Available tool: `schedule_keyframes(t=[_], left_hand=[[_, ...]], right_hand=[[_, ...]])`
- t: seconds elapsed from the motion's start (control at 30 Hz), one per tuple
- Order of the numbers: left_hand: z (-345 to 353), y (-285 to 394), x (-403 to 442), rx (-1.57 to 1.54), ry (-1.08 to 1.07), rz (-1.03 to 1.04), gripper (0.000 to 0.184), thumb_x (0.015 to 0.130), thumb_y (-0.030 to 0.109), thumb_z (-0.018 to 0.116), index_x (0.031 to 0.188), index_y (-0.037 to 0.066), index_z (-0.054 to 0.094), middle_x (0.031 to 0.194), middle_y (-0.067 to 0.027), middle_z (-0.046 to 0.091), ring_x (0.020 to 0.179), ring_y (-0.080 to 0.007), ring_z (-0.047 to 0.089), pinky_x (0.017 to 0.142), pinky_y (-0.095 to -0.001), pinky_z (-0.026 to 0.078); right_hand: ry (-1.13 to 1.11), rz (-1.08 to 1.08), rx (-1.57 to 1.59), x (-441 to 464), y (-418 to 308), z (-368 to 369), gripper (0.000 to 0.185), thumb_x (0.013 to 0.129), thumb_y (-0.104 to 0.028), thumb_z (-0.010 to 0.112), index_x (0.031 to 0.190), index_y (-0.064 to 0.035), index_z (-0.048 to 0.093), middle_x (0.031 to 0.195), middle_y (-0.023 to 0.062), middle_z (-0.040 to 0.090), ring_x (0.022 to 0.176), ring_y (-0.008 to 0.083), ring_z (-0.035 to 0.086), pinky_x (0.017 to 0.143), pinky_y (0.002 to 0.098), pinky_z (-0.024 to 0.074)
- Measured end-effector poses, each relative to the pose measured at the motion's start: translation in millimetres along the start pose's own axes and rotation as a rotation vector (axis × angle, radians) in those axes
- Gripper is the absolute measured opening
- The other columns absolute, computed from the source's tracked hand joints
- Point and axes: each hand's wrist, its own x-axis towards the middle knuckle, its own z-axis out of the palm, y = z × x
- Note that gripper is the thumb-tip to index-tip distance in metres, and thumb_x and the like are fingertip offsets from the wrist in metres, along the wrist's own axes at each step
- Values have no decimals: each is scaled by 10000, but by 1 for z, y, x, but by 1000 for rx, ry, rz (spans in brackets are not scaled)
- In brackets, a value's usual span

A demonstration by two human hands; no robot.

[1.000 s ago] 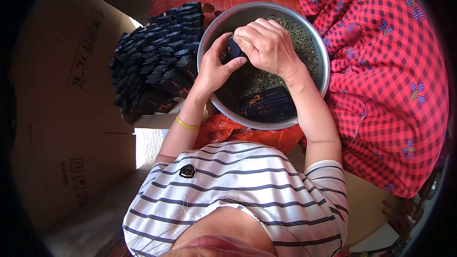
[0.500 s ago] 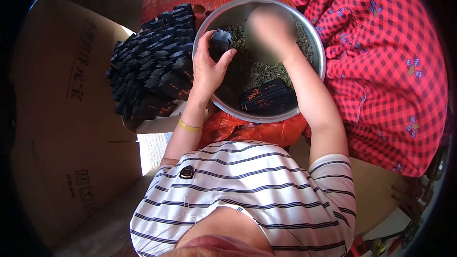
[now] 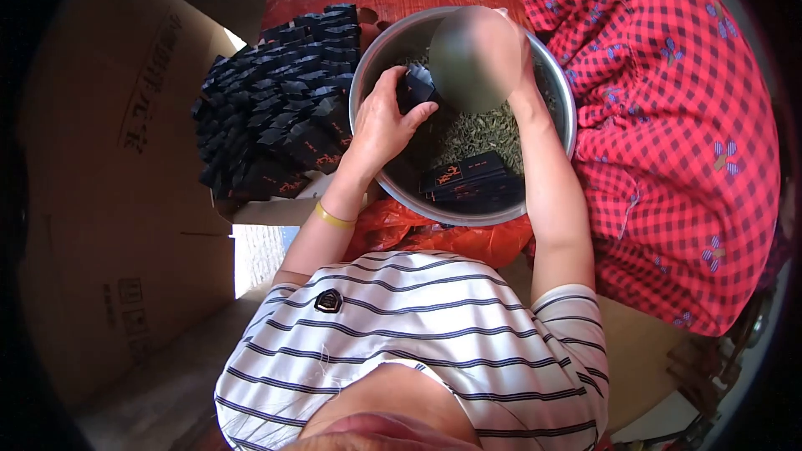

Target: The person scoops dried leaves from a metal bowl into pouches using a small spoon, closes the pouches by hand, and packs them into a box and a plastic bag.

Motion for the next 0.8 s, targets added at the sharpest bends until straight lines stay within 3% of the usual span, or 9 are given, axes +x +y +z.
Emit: schedule_keyframes(t=[0.13, 0.2, 0.27, 0.33, 0.47, 0.6, 0.67, 0.77, 0.8], left_hand=[[1, -1, -1, 0, 13, 21, 680, 783, 283, 810, 1284, -40, 484, 1166, -265, 627, 1099, -409, 616, 924, -438, 498], [1, 0, 0, -1, 4, 25, 682, 784, 282, 810, 1285, -44, 482, 1171, -269, 624, 1110, -411, 612, 930, -440, 497], [-1, 2, 1, -24, -10, 0, 679, 783, 279, 810, 1286, -41, 483, 1158, -269, 628, 1109, -411, 612, 929, -443, 496], [-1, 3, 2, -17, -13, 6, 676, 779, 263, 809, 1280, -49, 478, 1164, -268, 621, 1109, -411, 607, 933, -444, 495], [2, -1, 1, -2, 42, 29, 651, 784, 260, 815, 1267, -35, 493, 1123, -258, 641, 1054, -401, 634, 905, -433, 504], [3, -4, 2, -47, 80, 34, 631, 783, 230, 818, 1258, -30, 495, 1093, -237, 648, 1019, -375, 647, 890, -409, 511], [2, -4, 3, -119, 100, 15, 645, 772, 234, 807, 1264, -27, 482, 1177, -255, 604, 1101, -421, 593, 935, -449, 488], [3, -4, 3, -60, 79, 36, 640, 773, 231, 805, 1258, -30, 477, 1173, -256, 597, 1102, -419, 588, 935, -447, 486], [3, -3, 3, -61, 79, 43, 640, 773, 231, 805, 1258, -30, 477, 1173, -256, 597, 1102, -419, 588, 935, -447, 486]], right_hand=[[-22, -166, -105, -16, -36, 6, 283, 1021, -211, 484, 893, -10, 636, 744, 42, 612, 652, 101, 564, 631, 268, 447], [-62, -307, -235, -17, -45, 8, 236, 1002, -173, 507, 881, -13, 632, 751, 73, 636, 639, 163, 595, 619, 301, 460], [-52, -652, -364, -17, -53, 11, 156, 945, -150, 585, 826, -60, 629, 746, 66, 660, 659, 249, 635, 618, 348, 482], [-59, -661, -404, -17, -55, 8, 119, 922, -122, 600, 819, -66, 619, 766, 50, 671, 679, 259, 639, 630, 362, 485], [41, -545, -393, -11, -36, 4, 147, 957, -139, 567, 894, -29, 641, 802, 121, 675, 719, 321, 650, 655, 406, 499], [-66, -269, -672, -11, -10, 10, 213, 985, -265, 530, 992, -90, 650, 872, 188, 690, 841, 394, 663, 716, 491, 508], [-263, 41, -947, -13, -6, 16, 251, 982, -286, 513, 1005, -68, 635, 882, 172, 693, 864, 387, 670, 749, 494, 521], [-371, 220, -625, -19, 23, 30, 309, 974, -343, 478, 1025, -84, 639, 956, 172, 705, 941, 398, 658, 834, 525, 491], [-389, 301, -501, -17, 27, 31, 322, 967, -363, 475, 1012, -97, 651, 898, 125, 718, 901, 353, 679, 838, 477, 496]])
